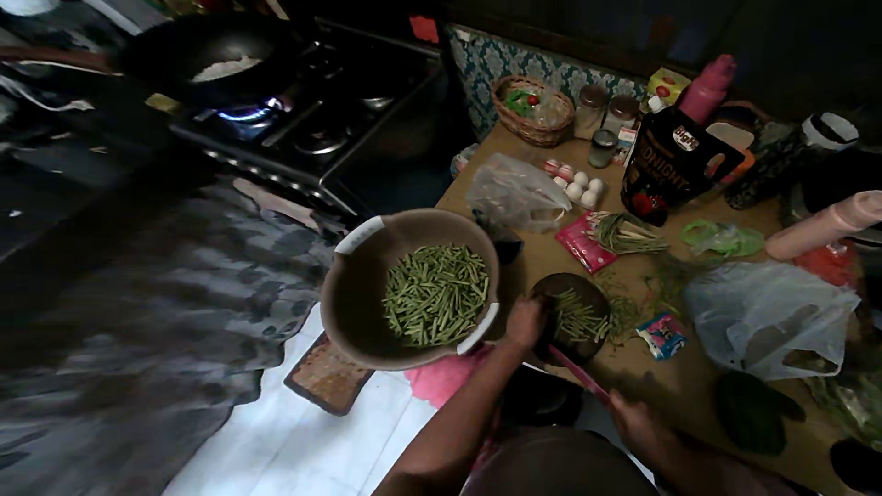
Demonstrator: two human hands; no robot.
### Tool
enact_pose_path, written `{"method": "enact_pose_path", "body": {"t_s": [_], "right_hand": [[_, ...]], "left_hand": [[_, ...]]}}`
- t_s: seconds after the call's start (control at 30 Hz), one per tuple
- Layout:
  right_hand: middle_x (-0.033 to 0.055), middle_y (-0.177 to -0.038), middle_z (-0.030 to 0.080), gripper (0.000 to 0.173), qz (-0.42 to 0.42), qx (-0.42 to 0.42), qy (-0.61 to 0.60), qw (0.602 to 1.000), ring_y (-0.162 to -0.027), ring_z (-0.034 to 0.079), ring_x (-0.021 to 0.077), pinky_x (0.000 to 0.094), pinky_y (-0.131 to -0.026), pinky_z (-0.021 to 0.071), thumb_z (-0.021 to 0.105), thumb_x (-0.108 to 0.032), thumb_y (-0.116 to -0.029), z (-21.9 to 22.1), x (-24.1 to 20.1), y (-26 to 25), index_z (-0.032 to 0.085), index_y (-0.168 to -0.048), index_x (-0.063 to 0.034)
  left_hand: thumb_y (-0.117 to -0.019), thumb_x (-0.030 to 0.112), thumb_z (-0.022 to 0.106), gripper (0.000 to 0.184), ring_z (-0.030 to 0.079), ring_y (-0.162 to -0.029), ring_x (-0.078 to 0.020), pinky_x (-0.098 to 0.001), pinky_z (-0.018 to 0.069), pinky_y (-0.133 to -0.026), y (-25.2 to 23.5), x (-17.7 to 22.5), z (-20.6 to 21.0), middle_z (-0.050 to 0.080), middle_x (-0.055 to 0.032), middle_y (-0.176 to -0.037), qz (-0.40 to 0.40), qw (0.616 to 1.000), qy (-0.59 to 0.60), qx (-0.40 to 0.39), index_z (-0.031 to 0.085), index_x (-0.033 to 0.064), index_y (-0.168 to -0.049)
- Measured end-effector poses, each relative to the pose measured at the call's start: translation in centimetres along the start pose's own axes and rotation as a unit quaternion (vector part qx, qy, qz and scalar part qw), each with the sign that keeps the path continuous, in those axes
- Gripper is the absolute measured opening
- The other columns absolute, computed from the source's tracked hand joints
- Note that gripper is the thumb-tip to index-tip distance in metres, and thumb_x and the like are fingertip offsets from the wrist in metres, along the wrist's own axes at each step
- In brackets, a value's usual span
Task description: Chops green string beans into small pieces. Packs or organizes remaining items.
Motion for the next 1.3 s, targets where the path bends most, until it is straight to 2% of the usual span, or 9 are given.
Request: {"method": "enact_pose_path", "body": {"t_s": [0.1, 0.27, 0.47, 0.7, 0.8, 1.0, 1.13, 1.2, 1.3], "right_hand": [[0.0262, -0.108, 0.070, 0.039, 0.004, -0.010, 0.022, 1.000, -0.104, 0.070, 0.0440, 0.0589, -0.089, 0.0555, 0.037, -0.028, -0.1125, 0.2, -0.1, -0.6, 0.050, -0.144, -0.0079], [0.0252, -0.107, 0.070, 0.037, 0.002, -0.011, 0.025, 1.000, -0.102, 0.071, 0.0428, 0.0576, -0.089, 0.0556, 0.037, -0.026, -0.1124, -0.7, 0.0, -1.2, 0.050, -0.142, -0.0066], [0.0276, -0.108, 0.070, 0.039, 0.025, -0.002, 0.027, 0.999, -0.104, 0.070, 0.0445, 0.0583, -0.090, 0.0547, 0.039, -0.027, -0.1121, -1.7, -0.2, -2.0, 0.051, -0.141, -0.0040], [0.0299, -0.102, 0.070, 0.036, -0.019, 0.080, 0.016, 0.996, -0.098, 0.071, 0.0464, 0.0582, -0.088, 0.0554, 0.043, -0.017, -0.1102, -2.3, -1.2, -0.4, 0.054, -0.136, 0.0060], [0.0274, -0.095, 0.071, 0.034, -0.028, 0.092, 0.045, 0.994, -0.091, 0.073, 0.0450, 0.0582, -0.081, 0.0578, 0.043, -0.019, -0.1100, -1.7, -1.3, 0.2, 0.057, -0.132, 0.0031], [0.0271, -0.097, 0.071, 0.036, -0.003, 0.038, 0.090, 0.995, -0.094, 0.072, 0.0450, 0.0594, -0.082, 0.0571, 0.041, -0.021, -0.1107, -0.9, -1.1, 0.3, 0.056, -0.136, -0.0011], [0.0287, -0.106, 0.071, 0.037, 0.025, 0.003, 0.088, 0.996, -0.101, 0.071, 0.0456, 0.0596, -0.088, 0.0560, 0.042, -0.017, -0.1099, -0.5, -1.4, 0.0, 0.051, -0.142, -0.0004], [0.0278, -0.114, 0.069, 0.040, 0.057, -0.058, 0.094, 0.992, -0.109, 0.069, 0.0443, 0.0579, -0.093, 0.0544, 0.040, -0.016, -0.1106, -0.8, -2.7, 0.2, 0.043, -0.149, -0.0040], [0.0276, -0.118, 0.067, 0.042, 0.052, -0.081, 0.082, 0.992, -0.111, 0.068, 0.0441, 0.0574, -0.095, 0.0540, 0.042, -0.015, -0.1099, -0.9, -3.7, -0.2, 0.040, -0.150, -0.0049]], "left_hand": [[-0.1031, 0.028, 0.061, 0.039, 0.047, -0.140, -0.0403, -0.0548, 0.0398, -0.115, -0.6, -0.2, 1.0, 0.056, -0.0211, -0.146, 0.001, 0.999, -0.030, -0.013, 0.064, 0.0044, -0.134], [-0.1047, 0.024, 0.056, 0.034, 0.050, -0.139, -0.0372, -0.0530, 0.0379, -0.117, -1.2, -0.4, 1.4, 0.057, -0.0190, -0.145, 0.025, 0.999, -0.022, -0.008, 0.067, 0.0055, -0.132], [-0.1075, 0.025, 0.051, 0.034, 0.060, -0.128, -0.0315, -0.0470, 0.0460, -0.111, 1.9, -1.8, -0.8, 0.063, -0.0186, -0.135, -0.003, 0.997, 0.057, 0.055, 0.068, 0.0034, -0.127], [-0.1063, 0.032, 0.055, 0.038, 0.064, -0.120, -0.0342, -0.0550, 0.0482, -0.105, 7.6, -5.9, 2.4, 0.067, -0.0196, -0.127, -0.073, 0.992, 0.104, -0.021, 0.067, 0.0023, -0.125], [-0.1060, 0.030, 0.055, 0.035, 0.065, -0.118, -0.0337, -0.0550, 0.0494, -0.103, 8.0, -5.8, 3.9, 0.066, -0.0188, -0.127, -0.074, 0.991, 0.111, -0.022, 0.068, 0.0028, -0.124], [-0.1067, 0.029, 0.052, 0.035, 0.064, -0.121, -0.0335, -0.0517, 0.0496, -0.104, 7.6, -4.3, 4.8, 0.066, -0.0180, -0.128, -0.024, 0.999, 0.043, -0.001, 0.069, 0.0015, -0.121], [-0.1067, 0.024, 0.049, 0.034, 0.062, -0.124, -0.0361, -0.0522, 0.0490, -0.105, 7.2, -3.5, 5.1, 0.065, -0.0201, -0.131, 0.008, 1.000, 0.001, 0.015, 0.068, -0.0005, -0.120], [-0.1069, 0.023, 0.048, 0.034, 0.063, -0.122, -0.0374, -0.0528, 0.0500, -0.103, 7.2, -3.3, 5.3, 0.065, -0.0208, -0.130, 0.018, 0.999, -0.012, 0.026, 0.068, -0.0015, -0.120], [-0.1072, 0.021, 0.048, 0.033, 0.064, -0.122, -0.0372, -0.0524, 0.0501, -0.103, 7.3, -3.3, 5.5, 0.065, -0.0202, -0.131, 0.022, 0.999, -0.022, 0.022, 0.068, -0.0013, -0.121]]}}
Point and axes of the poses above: each hand's wrist, its own y-axis away from the middle knuckle, its own z-axis out of the palm, x = y × z, the point moved 5 cm from there along -y, towards the middle knuckle
